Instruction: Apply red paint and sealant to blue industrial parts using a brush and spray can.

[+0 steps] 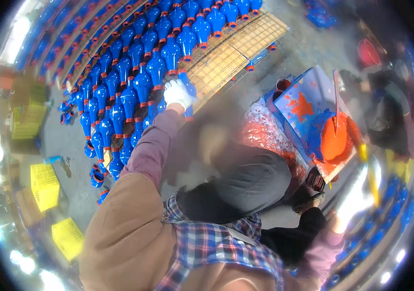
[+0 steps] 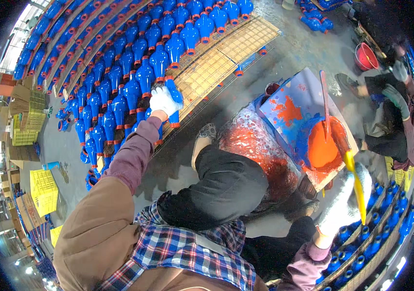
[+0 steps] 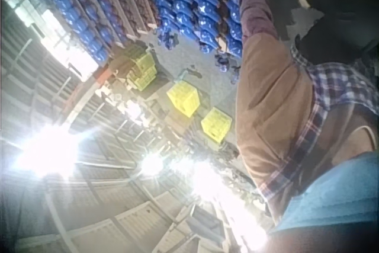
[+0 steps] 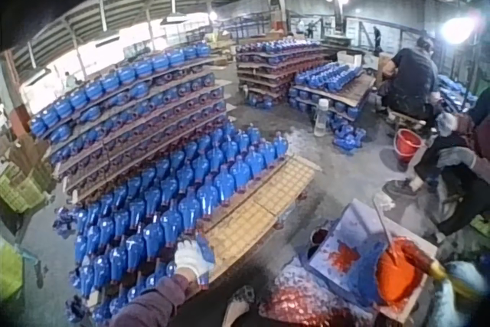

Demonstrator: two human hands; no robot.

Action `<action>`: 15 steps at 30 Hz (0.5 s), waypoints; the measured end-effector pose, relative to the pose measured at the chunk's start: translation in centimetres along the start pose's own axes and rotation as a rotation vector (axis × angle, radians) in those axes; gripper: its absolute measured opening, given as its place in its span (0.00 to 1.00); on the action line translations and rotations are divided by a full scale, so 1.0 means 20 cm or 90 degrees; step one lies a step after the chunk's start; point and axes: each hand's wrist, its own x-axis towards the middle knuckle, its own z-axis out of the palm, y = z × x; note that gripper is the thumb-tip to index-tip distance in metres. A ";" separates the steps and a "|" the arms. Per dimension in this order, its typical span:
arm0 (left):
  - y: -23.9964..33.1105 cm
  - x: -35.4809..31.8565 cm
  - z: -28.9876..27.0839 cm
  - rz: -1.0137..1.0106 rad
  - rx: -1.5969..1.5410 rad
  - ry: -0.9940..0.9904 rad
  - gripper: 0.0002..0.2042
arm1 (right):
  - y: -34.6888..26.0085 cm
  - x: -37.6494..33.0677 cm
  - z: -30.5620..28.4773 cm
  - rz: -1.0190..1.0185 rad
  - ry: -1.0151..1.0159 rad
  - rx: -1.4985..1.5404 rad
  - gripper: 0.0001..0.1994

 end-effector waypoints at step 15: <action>-0.10 0.10 0.27 0.277 -0.022 0.236 0.18 | -0.31 -0.05 -0.36 -0.188 -0.207 -0.147 0.17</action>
